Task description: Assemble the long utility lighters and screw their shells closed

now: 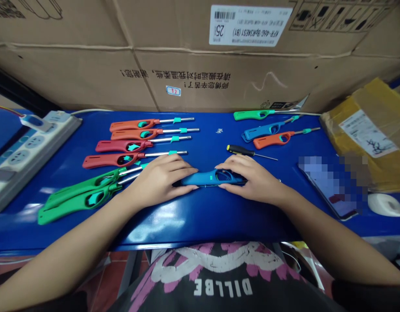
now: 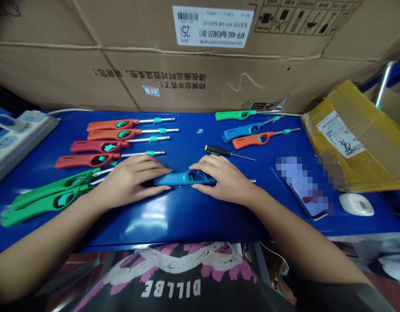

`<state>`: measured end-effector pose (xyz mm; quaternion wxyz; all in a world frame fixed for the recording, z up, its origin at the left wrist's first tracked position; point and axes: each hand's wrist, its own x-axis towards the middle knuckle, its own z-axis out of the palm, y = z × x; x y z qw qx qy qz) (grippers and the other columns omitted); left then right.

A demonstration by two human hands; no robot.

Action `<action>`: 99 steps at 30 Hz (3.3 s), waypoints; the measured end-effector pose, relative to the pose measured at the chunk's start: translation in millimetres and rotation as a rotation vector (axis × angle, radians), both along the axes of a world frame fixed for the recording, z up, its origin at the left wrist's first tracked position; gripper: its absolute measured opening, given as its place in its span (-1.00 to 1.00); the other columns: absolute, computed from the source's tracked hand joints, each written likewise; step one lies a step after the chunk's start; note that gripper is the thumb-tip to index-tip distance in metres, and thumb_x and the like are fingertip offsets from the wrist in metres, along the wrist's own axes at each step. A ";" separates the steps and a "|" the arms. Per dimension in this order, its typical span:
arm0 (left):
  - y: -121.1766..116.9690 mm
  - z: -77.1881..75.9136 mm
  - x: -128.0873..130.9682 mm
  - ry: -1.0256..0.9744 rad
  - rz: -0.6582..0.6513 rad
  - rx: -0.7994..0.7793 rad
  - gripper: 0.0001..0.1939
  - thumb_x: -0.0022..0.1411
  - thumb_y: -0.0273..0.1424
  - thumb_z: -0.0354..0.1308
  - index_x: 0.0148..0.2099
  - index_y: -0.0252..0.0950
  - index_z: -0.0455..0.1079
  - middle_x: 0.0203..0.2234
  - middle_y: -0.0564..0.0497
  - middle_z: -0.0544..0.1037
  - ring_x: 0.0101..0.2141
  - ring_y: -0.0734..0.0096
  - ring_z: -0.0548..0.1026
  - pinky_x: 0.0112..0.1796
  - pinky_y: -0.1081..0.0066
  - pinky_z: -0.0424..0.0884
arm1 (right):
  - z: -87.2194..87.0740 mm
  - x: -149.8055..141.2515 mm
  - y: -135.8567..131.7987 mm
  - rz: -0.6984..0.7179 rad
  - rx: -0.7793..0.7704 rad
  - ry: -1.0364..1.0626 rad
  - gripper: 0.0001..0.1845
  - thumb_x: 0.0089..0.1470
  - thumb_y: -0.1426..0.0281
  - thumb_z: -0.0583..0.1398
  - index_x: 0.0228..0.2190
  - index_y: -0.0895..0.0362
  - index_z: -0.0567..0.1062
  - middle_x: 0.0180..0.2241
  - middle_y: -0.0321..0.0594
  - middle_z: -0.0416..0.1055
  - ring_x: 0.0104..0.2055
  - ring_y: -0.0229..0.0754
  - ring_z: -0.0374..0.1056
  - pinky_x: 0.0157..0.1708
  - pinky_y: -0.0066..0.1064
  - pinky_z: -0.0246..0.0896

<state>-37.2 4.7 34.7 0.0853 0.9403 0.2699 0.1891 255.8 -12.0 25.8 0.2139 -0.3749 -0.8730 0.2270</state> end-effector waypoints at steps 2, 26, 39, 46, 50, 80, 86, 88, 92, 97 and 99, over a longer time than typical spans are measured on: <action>-0.8 0.2 1.8 0.027 0.014 -0.012 -0.64 0.38 -0.16 0.17 0.08 -0.26 0.51 -0.12 -0.08 0.61 -0.14 0.22 0.51 -0.09 0.22 0.43 | -1.0 -0.1 1.0 0.009 -0.002 -0.018 -0.65 0.19 0.31 0.29 0.01 -0.01 0.46 -0.07 -0.15 0.45 0.00 -0.05 0.38 0.04 -0.11 0.27; -2.2 -4.7 1.9 0.116 0.040 -0.094 -0.64 0.39 -0.18 0.14 0.08 -0.28 0.51 -0.13 -0.09 0.56 -0.15 0.21 0.51 -0.12 0.24 0.47 | -6.7 -2.2 1.6 0.021 -0.057 -0.070 -0.66 0.20 0.28 0.28 0.01 0.03 0.44 -0.02 -0.14 0.42 0.04 -0.05 0.35 0.08 -0.12 0.21; -12.4 -7.1 7.6 0.213 0.042 0.096 -0.63 0.39 -0.20 0.14 0.07 -0.35 0.51 -0.18 -0.11 0.57 -0.24 0.20 0.56 -0.30 0.29 0.49 | -7.0 -4.7 -4.3 -0.042 -0.068 -0.084 -0.63 0.19 0.30 0.30 0.03 0.09 0.48 -0.03 -0.13 0.43 0.04 -0.05 0.37 0.07 -0.12 0.26; -9.2 -13.7 5.7 0.151 0.019 0.068 -0.63 0.45 -0.25 0.07 0.15 -0.35 0.43 -0.17 -0.11 0.57 -0.22 0.22 0.58 -0.25 0.31 0.51 | -8.2 -1.3 -2.7 0.064 0.095 -0.221 -0.63 0.34 0.28 0.14 0.09 0.14 0.48 -0.02 -0.08 0.44 -0.04 -0.06 0.41 -0.02 -0.18 0.33; -7.8 -11.1 8.5 0.098 -0.022 -0.063 -0.64 0.50 -0.22 -0.02 0.10 -0.34 0.44 -0.18 -0.11 0.57 -0.19 0.26 0.57 -0.18 0.33 0.50 | -4.4 -3.1 -3.6 0.069 0.061 -0.185 -0.69 0.37 0.27 0.11 0.00 0.10 0.53 -0.05 -0.15 0.48 -0.08 -0.10 0.43 -0.05 -0.20 0.32; -11.2 -15.8 13.9 -0.333 -0.040 -0.303 -0.71 0.40 -0.39 0.16 0.12 -0.32 0.47 -0.05 -0.11 0.64 -0.07 0.31 0.62 0.00 0.37 0.54 | 0.8 1.7 0.0 0.070 0.177 -0.145 -0.67 0.37 0.30 0.11 0.04 0.12 0.56 -0.06 -0.14 0.62 -0.04 -0.09 0.51 -0.03 -0.19 0.37; -10.8 -7.7 12.9 -0.314 0.055 -0.331 -0.73 0.42 -0.36 0.12 0.07 -0.33 0.50 -0.07 -0.10 0.65 -0.07 0.30 0.62 -0.01 0.38 0.52 | 10.6 5.8 1.3 0.052 0.210 -0.236 -0.61 0.32 0.21 0.17 0.08 0.12 0.53 -0.03 -0.12 0.60 -0.01 -0.06 0.47 0.02 -0.17 0.29; -7.9 -5.0 9.3 -0.342 0.124 -0.357 -0.74 0.41 -0.33 0.13 0.04 -0.32 0.52 -0.10 -0.09 0.66 -0.10 0.30 0.63 -0.04 0.39 0.52 | 16.4 13.7 3.6 -0.030 0.273 -0.267 -0.51 0.27 0.15 0.22 0.13 0.12 0.48 0.00 -0.08 0.56 0.04 0.02 0.42 0.05 -0.11 0.25; 1.3 -0.6 -1.3 -0.434 0.225 -0.387 -0.74 0.38 -0.28 0.16 -0.02 -0.31 0.54 -0.14 -0.07 0.66 -0.16 0.30 0.62 -0.06 0.38 0.50 | 26.4 36.0 11.2 -0.184 0.343 -0.333 -0.51 0.24 0.18 0.24 0.13 0.12 0.46 0.02 -0.02 0.52 0.04 0.09 0.40 0.01 -0.04 0.26; 6.8 2.8 -8.4 -0.513 0.338 -0.479 -0.70 0.36 -0.18 0.17 -0.06 -0.29 0.55 -0.18 -0.06 0.65 -0.26 0.31 0.59 -0.24 0.43 0.49 | 30.9 59.3 16.9 -0.265 0.369 -0.332 -0.60 0.21 0.20 0.26 0.03 0.10 0.51 -0.01 -0.04 0.55 0.02 0.12 0.43 0.01 0.00 0.25; 7.5 2.6 -8.9 -0.564 0.381 -0.526 -0.69 0.34 -0.16 0.19 -0.07 -0.29 0.55 -0.27 -0.04 0.63 -0.38 0.40 0.53 -0.39 0.48 0.41 | 30.8 64.5 17.5 -0.257 0.368 -0.333 -0.67 0.22 0.20 0.26 -0.05 0.10 0.55 -0.04 -0.07 0.57 0.03 0.10 0.45 0.03 -0.01 0.23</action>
